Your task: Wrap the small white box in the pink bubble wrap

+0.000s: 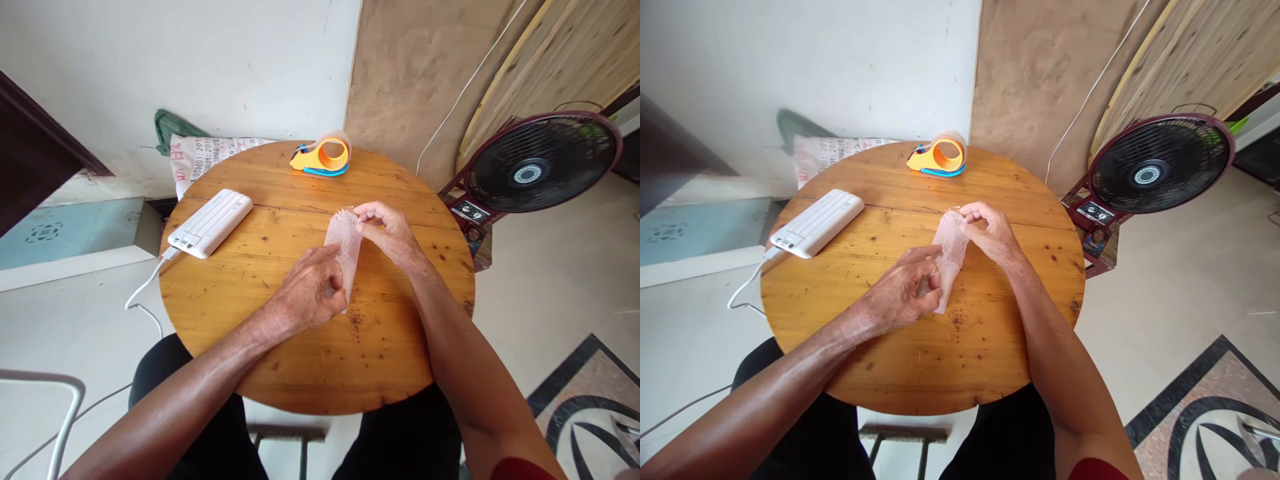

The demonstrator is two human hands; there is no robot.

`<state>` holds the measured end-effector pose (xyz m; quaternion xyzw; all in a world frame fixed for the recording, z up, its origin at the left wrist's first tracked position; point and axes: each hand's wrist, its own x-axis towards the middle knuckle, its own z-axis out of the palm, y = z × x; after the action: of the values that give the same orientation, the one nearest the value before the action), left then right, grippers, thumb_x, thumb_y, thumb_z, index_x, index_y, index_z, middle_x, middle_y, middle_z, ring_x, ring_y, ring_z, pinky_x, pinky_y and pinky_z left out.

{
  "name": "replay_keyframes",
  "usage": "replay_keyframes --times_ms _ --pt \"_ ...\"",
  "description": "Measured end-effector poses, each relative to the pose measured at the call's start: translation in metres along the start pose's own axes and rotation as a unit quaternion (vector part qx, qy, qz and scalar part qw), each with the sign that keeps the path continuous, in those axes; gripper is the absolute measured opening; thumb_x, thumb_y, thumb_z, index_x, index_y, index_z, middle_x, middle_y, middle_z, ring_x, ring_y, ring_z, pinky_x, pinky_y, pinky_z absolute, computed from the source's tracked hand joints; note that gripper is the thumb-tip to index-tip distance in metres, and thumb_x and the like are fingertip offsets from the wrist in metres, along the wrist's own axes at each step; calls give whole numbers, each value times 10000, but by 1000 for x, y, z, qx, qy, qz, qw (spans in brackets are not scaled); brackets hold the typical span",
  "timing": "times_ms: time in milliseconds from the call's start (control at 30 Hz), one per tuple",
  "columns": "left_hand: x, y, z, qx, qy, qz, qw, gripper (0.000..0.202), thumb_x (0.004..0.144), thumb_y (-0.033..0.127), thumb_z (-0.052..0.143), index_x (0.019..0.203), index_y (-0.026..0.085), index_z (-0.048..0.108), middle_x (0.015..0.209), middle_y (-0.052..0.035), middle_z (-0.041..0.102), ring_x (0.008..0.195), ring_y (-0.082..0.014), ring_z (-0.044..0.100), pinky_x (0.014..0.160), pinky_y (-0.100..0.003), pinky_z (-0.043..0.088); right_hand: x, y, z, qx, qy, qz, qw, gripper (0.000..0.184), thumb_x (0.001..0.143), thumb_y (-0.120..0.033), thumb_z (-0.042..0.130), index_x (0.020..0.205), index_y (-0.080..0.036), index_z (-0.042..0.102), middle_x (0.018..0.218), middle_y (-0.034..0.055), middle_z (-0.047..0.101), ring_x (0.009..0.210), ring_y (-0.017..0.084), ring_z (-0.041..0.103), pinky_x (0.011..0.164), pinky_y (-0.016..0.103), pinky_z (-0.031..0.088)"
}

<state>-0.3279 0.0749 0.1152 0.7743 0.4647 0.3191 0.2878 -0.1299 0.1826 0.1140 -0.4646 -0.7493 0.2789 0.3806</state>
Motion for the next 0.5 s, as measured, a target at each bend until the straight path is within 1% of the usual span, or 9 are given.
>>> replay_keyframes --times_ms 100,200,367,433,500 --pt "1 0 0 -4 -9 6 1000 106 704 109 579 701 203 531 1096 -122 691 1343 -294 502 1016 -446 479 2 3 3 -14 -12 -7 1000 203 759 -255 662 955 -212 697 883 18 713 874 192 649 864 368 466" --pt "1 -2 2 -12 -15 11 1000 111 703 113 572 693 206 512 979 -97 698 1333 -298 513 1028 -454 465 3 7 7 -11 -7 -23 1000 156 767 -250 658 918 -220 682 908 17 713 879 185 648 885 364 473" --pt "2 -4 3 -20 -9 14 1000 98 699 113 570 696 197 520 1022 -102 694 1310 -310 531 1007 -451 472 0 4 8 -17 8 -29 999 165 788 -265 642 948 -228 658 988 31 711 966 206 645 933 389 473" --pt "2 -3 3 -18 -12 15 1000 98 695 109 574 694 194 524 1042 -111 693 1320 -316 522 1019 -457 463 -2 -1 5 -7 8 -37 999 111 805 -272 634 906 -231 652 1013 34 715 1009 216 644 966 408 463" --pt "2 -3 2 -17 -16 15 1000 99 694 105 572 696 193 526 1079 -120 689 1331 -316 512 1034 -468 450 -4 -5 1 14 7 -51 999 59 808 -274 636 846 -230 639 998 32 717 1011 220 648 985 420 458"
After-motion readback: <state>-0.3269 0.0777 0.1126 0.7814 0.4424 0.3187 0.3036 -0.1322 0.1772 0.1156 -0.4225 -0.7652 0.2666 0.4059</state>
